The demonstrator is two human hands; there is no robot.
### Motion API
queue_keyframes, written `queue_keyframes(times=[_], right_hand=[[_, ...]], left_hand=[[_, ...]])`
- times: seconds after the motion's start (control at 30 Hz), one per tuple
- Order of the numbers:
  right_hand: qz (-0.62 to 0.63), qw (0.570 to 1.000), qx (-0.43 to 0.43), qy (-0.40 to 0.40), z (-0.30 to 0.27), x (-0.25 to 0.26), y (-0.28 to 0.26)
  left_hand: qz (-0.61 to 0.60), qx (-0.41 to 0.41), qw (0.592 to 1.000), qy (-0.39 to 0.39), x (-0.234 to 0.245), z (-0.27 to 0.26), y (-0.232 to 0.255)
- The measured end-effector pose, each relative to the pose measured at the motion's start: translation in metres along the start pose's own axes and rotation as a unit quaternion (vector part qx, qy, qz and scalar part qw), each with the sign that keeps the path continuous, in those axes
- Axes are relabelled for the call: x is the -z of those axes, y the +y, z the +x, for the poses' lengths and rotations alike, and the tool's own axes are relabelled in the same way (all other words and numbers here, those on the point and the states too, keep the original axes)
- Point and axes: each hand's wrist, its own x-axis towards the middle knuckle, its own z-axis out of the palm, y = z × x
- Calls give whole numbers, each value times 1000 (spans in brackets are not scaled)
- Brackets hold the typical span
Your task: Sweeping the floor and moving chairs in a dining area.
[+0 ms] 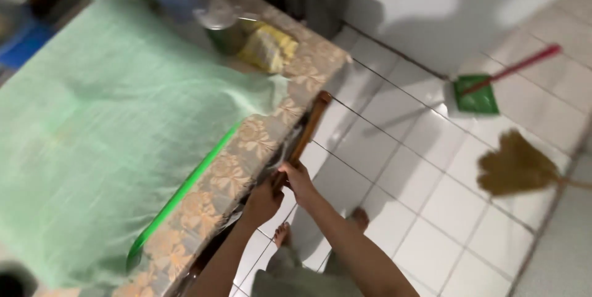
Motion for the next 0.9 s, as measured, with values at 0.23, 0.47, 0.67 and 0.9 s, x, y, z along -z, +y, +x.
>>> queue_keyframes(times=[0.23,0.47,0.67,0.9], right_hand=[[165,982,70,59,-51,28,-18],[52,975,190,101,-177,147,-39],[44,969,173,173,-314,281,-43],[5,956,227,184,-441,460,-20]], left_hand=[[-7,94,991,-93,-18,-23,104],[-123,51,974,-181,-107,-86,230],[-175,43,951,-252,-235,-160,328],[-180,17,935,-305,-374,-253,449]])
